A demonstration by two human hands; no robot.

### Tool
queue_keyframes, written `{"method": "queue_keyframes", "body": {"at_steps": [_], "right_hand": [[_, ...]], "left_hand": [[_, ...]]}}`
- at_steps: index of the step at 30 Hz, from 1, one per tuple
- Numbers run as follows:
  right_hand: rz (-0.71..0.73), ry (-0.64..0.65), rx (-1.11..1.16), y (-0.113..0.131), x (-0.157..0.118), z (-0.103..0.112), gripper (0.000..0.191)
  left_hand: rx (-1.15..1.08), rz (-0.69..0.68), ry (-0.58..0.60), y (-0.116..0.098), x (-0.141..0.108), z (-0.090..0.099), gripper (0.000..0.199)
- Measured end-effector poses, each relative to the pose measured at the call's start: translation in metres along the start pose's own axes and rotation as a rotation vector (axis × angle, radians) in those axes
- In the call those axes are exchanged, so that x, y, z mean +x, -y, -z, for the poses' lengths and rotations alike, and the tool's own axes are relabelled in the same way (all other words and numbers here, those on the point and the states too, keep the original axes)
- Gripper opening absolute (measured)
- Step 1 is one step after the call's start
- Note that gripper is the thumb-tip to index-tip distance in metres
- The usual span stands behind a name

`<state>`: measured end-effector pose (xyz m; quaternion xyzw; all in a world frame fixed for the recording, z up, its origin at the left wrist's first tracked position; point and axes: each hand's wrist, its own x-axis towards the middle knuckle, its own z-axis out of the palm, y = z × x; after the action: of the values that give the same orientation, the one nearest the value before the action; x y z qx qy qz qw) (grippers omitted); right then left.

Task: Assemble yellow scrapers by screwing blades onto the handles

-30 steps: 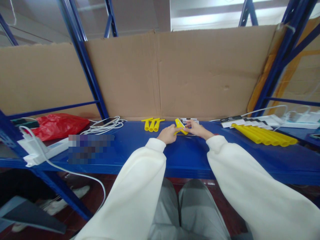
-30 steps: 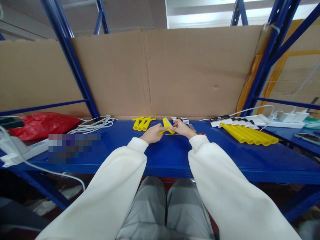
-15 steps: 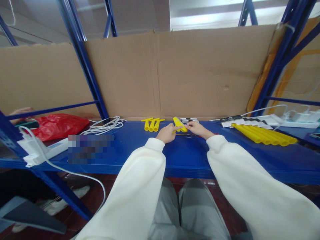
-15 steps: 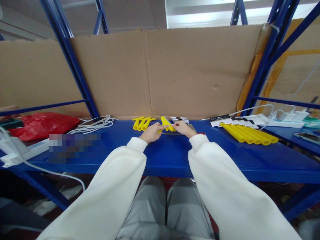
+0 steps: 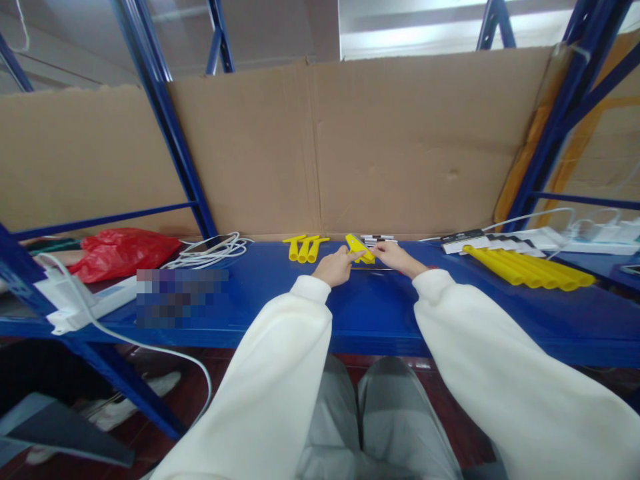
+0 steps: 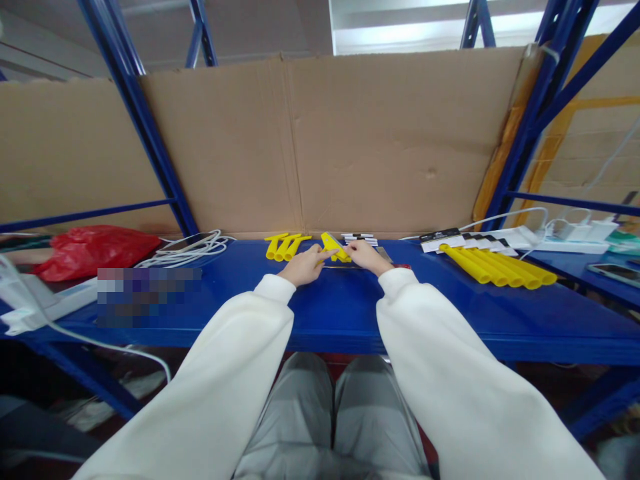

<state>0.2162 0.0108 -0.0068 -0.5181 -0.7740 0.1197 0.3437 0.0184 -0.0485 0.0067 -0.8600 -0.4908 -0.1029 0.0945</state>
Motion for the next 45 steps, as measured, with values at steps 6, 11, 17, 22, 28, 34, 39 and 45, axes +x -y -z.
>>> {"method": "queue_keyframes", "body": {"at_steps": [6,11,17,22,28,34,39,45], "right_hand": [[-0.005,-0.025,0.01,0.004,-0.002,0.001,0.026],[0.002,-0.05,0.076,0.007,-0.002,0.001,0.023],[0.01,-0.051,0.127,0.009,-0.003,0.0,0.027],[0.025,-0.047,0.135,0.007,-0.004,-0.002,0.032],[0.022,-0.032,0.125,0.006,-0.005,-0.001,0.042],[-0.001,0.018,0.138,0.004,-0.004,-0.002,0.043],[-0.095,-0.193,0.157,-0.012,0.004,0.013,0.032],[-0.409,-0.349,-0.195,-0.052,-0.005,0.044,0.007]], "left_hand": [[0.026,-0.004,-0.006,-0.003,-0.001,-0.001,0.056],[0.023,0.005,-0.053,-0.002,0.0,-0.002,0.059],[0.018,0.031,-0.059,-0.001,0.001,-0.004,0.059],[-0.017,0.019,-0.044,-0.001,0.001,-0.003,0.058],[-0.032,0.003,-0.033,0.002,0.001,-0.004,0.057],[-0.058,-0.005,-0.03,0.004,0.003,-0.008,0.056],[-0.24,0.054,-0.235,0.01,0.01,-0.01,0.055],[-0.74,0.218,-0.435,0.016,0.019,-0.009,0.059]]}}
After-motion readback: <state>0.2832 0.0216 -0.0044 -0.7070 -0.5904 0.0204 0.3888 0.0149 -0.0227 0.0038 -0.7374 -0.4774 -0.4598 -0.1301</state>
